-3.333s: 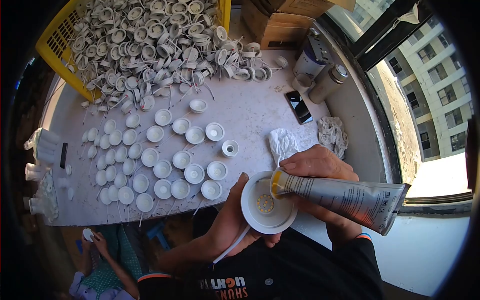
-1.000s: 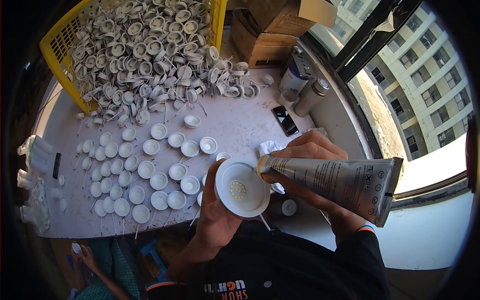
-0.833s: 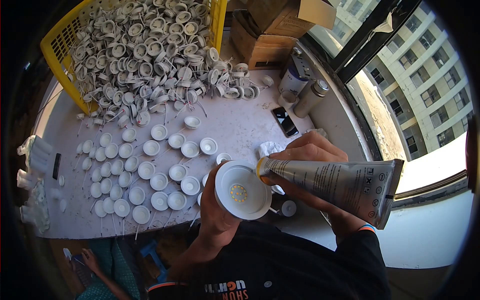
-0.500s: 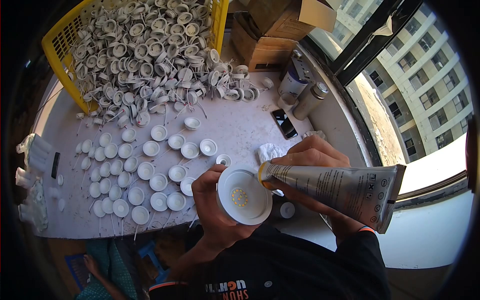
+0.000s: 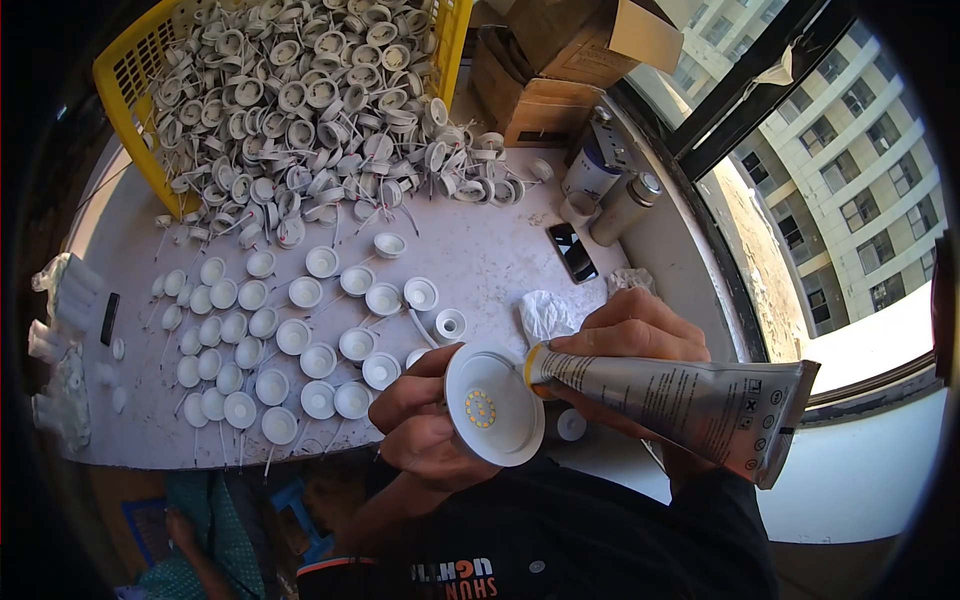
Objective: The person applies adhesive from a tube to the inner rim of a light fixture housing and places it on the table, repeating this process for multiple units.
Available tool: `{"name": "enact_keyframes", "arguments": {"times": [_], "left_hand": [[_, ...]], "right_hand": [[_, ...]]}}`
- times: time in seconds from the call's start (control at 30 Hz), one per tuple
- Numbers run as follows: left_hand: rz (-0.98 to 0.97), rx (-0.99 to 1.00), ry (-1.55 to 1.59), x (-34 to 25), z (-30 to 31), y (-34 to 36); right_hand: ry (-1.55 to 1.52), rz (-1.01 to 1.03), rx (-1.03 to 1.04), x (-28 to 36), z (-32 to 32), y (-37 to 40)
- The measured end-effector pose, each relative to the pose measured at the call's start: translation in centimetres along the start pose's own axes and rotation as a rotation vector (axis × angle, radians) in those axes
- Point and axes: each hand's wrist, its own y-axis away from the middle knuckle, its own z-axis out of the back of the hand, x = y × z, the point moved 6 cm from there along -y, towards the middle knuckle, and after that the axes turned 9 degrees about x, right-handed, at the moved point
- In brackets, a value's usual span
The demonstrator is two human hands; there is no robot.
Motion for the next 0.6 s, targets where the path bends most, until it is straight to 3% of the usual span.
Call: {"name": "enact_keyframes", "arguments": {"times": [0.13, 0.2, 0.37, 0.43, 0.6], "left_hand": [[-0.017, 0.06, -0.051, 0.1, 0.3, 0.5], [-0.067, 0.005, -0.284, -0.5, 0.5, 0.3], [-0.106, -0.048, -0.25, -0.7, 0.2, 0.5], [-0.103, -0.065, -0.235, -0.6, 0.2, 0.5], [-0.319, -0.065, -0.264, -1.2, 0.3, 0.6]], "right_hand": [[0.029, 0.058, -0.025, 0.4, 0.0, -0.1], [0.032, 0.07, -0.03, 0.6, 0.0, 0.0], [-0.008, -0.071, 0.001, 0.2, 0.1, 0.5], [0.002, -0.038, 0.005, 0.2, 0.2, 0.7], [0.014, 0.012, 0.027, 0.2, 0.3, 1.0]]}}
